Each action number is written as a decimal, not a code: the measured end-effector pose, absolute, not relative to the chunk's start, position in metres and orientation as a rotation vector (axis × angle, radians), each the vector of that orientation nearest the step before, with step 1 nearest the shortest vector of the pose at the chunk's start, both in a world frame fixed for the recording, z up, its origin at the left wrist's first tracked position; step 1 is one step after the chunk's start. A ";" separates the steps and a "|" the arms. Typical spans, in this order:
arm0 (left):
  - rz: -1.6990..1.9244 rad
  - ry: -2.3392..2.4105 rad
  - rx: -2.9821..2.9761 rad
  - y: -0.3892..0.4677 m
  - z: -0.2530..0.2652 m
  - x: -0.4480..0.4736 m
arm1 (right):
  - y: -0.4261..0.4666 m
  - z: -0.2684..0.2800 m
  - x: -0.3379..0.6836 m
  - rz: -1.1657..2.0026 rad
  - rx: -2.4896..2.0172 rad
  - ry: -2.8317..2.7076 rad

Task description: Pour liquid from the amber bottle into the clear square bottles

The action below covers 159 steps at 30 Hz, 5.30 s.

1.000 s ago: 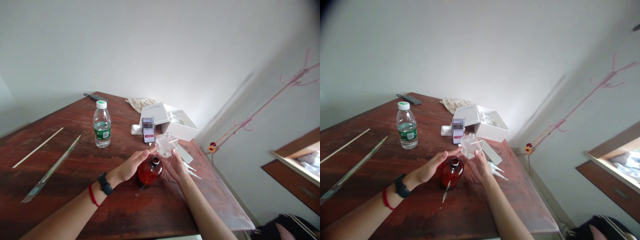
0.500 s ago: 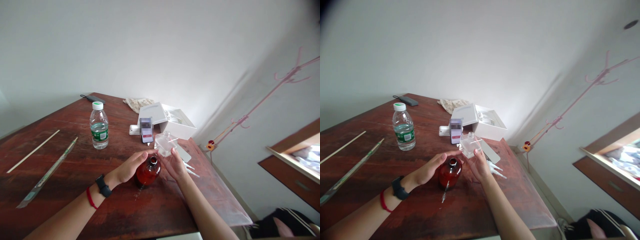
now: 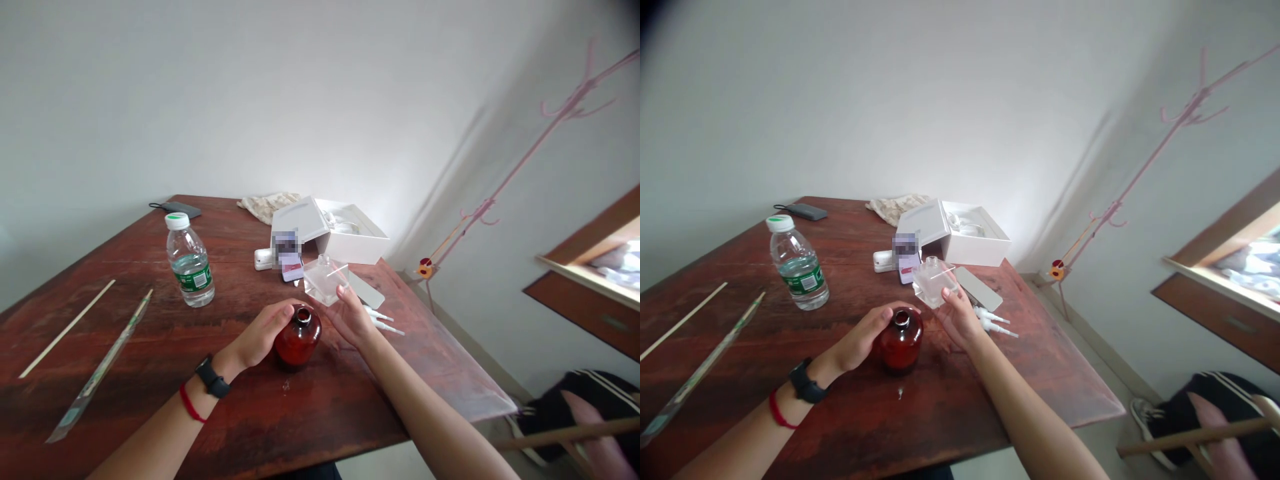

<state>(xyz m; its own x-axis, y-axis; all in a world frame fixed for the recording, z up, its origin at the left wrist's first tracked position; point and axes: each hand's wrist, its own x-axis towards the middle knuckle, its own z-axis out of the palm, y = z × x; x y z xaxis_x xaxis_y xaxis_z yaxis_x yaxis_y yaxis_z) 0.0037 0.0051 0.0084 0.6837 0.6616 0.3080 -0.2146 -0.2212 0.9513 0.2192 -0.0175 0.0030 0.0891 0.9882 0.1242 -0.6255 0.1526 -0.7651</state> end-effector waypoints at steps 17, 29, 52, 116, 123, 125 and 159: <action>0.768 0.518 1.626 0.008 0.004 0.000 | -0.014 0.001 0.222 1.354 -0.572 -0.752; 0.749 0.522 1.586 0.009 -0.002 -0.001 | -0.011 -0.001 0.226 1.385 -0.557 -0.835; 0.648 0.372 1.613 0.016 0.004 -0.006 | -0.010 -0.005 0.229 1.394 -0.562 -0.822; 1.142 0.674 1.935 0.018 0.004 -0.004 | -0.008 -0.013 0.245 1.166 -0.885 -1.092; 1.157 0.676 1.888 0.014 0.004 -0.002 | -0.012 -0.002 0.241 1.233 -0.919 -1.167; 1.138 0.662 1.898 0.014 0.004 -0.003 | -0.012 -0.001 0.241 1.247 -0.903 -1.190; 1.093 0.614 1.906 0.018 -0.002 -0.002 | -0.018 -0.004 0.242 1.200 -0.787 -0.913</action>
<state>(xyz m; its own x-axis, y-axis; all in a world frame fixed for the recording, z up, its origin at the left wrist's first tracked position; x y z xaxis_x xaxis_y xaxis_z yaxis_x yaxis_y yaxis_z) -0.0021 0.0177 -0.0018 0.5010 0.7348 0.4572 0.0085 -0.5324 0.8464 0.2425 -0.0176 -0.0045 0.1124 0.9801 0.1637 -0.4192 0.1961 -0.8865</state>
